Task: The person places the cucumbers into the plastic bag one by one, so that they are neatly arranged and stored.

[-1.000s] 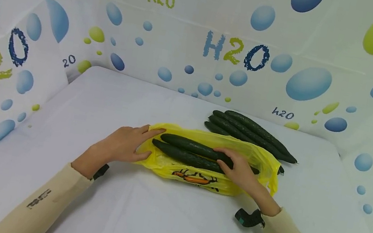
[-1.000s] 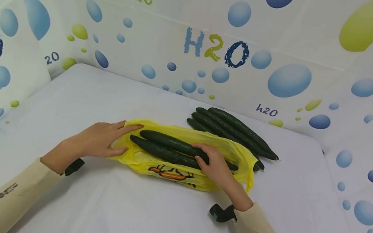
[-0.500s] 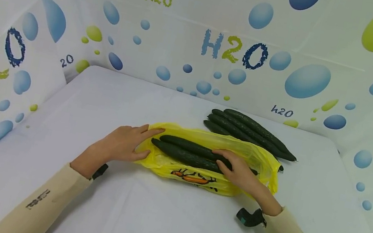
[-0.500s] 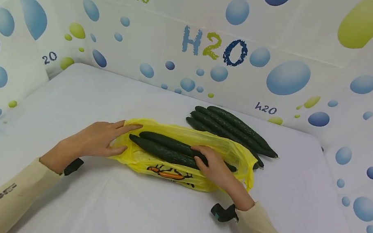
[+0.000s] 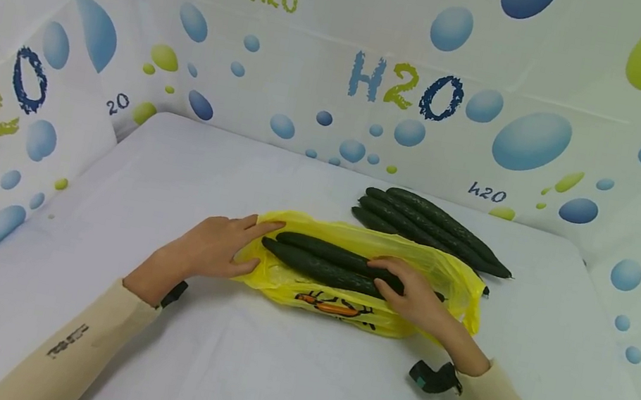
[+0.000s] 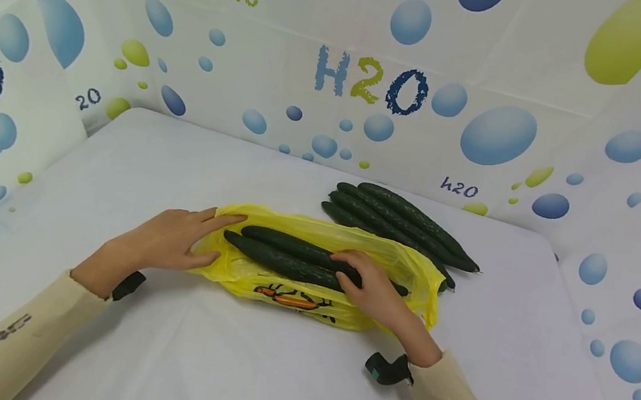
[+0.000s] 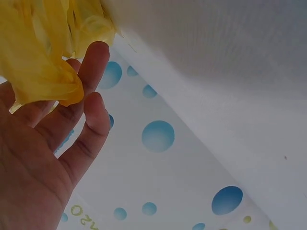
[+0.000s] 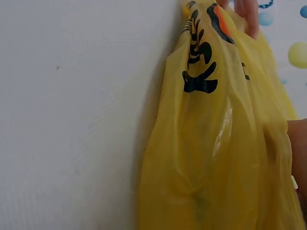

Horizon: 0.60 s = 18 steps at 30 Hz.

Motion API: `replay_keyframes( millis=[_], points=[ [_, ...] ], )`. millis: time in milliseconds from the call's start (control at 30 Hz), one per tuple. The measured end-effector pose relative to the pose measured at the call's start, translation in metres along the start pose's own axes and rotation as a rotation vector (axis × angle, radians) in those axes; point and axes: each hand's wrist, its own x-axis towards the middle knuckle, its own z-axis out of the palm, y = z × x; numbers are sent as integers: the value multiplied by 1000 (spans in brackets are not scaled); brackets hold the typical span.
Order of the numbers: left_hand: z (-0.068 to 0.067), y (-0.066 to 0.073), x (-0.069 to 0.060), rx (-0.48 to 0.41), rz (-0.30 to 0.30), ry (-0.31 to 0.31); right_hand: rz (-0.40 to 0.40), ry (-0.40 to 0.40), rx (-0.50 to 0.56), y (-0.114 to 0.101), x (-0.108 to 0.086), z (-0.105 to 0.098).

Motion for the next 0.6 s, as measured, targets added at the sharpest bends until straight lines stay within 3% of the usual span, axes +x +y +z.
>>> replay_keyframes(
  millis=[367, 600],
  points=[
    [2, -2, 0, 5, 9, -3, -28, -5, 27, -10, -8, -11],
    [1, -2, -1, -6, -1, -7, -124, 55, 31, -15, -7, -26]
  ],
)
